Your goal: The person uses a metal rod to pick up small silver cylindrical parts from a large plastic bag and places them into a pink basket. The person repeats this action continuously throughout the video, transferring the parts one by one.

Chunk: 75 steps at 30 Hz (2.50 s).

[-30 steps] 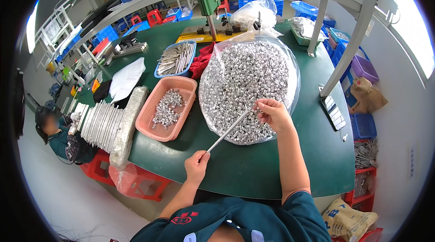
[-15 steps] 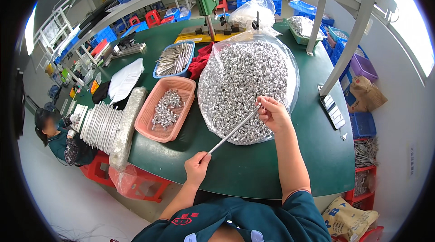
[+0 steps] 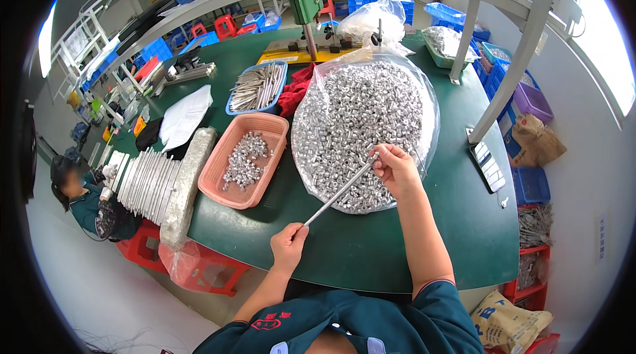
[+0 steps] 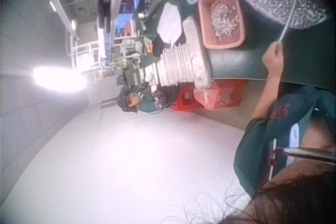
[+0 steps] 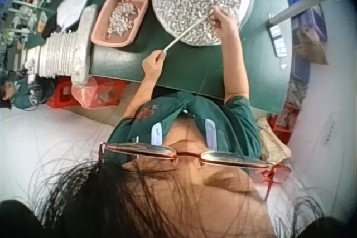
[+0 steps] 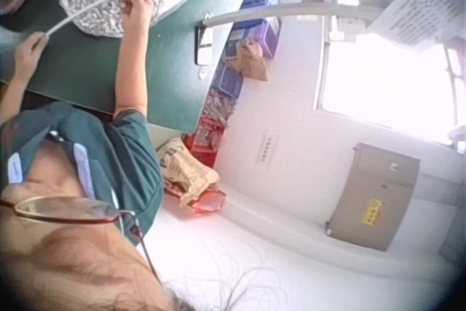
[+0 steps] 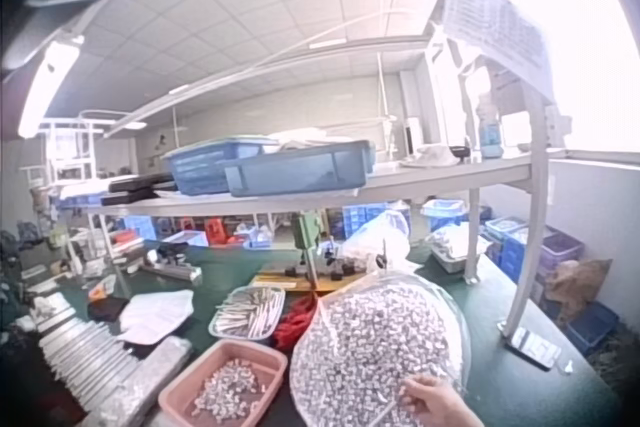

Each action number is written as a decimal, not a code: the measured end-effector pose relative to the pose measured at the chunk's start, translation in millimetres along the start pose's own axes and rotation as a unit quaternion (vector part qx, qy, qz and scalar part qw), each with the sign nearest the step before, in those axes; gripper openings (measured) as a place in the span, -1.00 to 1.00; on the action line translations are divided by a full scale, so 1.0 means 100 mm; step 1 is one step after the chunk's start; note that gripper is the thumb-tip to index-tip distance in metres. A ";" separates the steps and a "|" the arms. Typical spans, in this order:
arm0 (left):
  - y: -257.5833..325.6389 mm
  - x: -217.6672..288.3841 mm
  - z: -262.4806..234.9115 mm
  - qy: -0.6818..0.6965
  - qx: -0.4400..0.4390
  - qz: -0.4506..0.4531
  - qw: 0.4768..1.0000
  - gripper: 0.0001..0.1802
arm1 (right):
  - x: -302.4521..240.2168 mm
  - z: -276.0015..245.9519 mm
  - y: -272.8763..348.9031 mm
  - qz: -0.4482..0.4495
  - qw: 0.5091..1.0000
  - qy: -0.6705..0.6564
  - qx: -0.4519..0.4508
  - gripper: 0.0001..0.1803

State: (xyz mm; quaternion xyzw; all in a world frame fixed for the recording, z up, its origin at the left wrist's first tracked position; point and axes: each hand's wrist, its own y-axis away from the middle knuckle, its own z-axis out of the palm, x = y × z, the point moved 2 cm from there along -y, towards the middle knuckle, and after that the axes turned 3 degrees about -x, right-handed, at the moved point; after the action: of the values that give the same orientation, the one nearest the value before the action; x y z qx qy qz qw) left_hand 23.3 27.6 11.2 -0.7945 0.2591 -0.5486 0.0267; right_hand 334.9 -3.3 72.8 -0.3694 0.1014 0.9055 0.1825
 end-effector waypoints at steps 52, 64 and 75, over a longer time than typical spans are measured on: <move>0.00 -0.01 -0.02 -0.030 -0.004 -0.022 0.999 -0.82 | -0.13 0.11 0.08 0.014 0.984 0.174 0.028 -0.63; 0.02 -0.01 -0.03 -0.028 -0.026 0.018 0.999 -0.83 | -0.16 -0.03 0.04 0.023 0.996 0.084 -0.007 -0.53; 0.01 0.03 -0.03 -0.027 -0.036 0.032 0.998 -0.86 | -0.23 0.10 0.15 0.041 0.986 0.118 -0.106 -0.50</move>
State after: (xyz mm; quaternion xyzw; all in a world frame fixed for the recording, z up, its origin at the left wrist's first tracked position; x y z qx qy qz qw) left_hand 21.5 26.5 14.4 -0.8007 0.3033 -0.5162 0.0222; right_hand 337.4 -19.2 96.7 -0.4866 0.0404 0.8678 0.0921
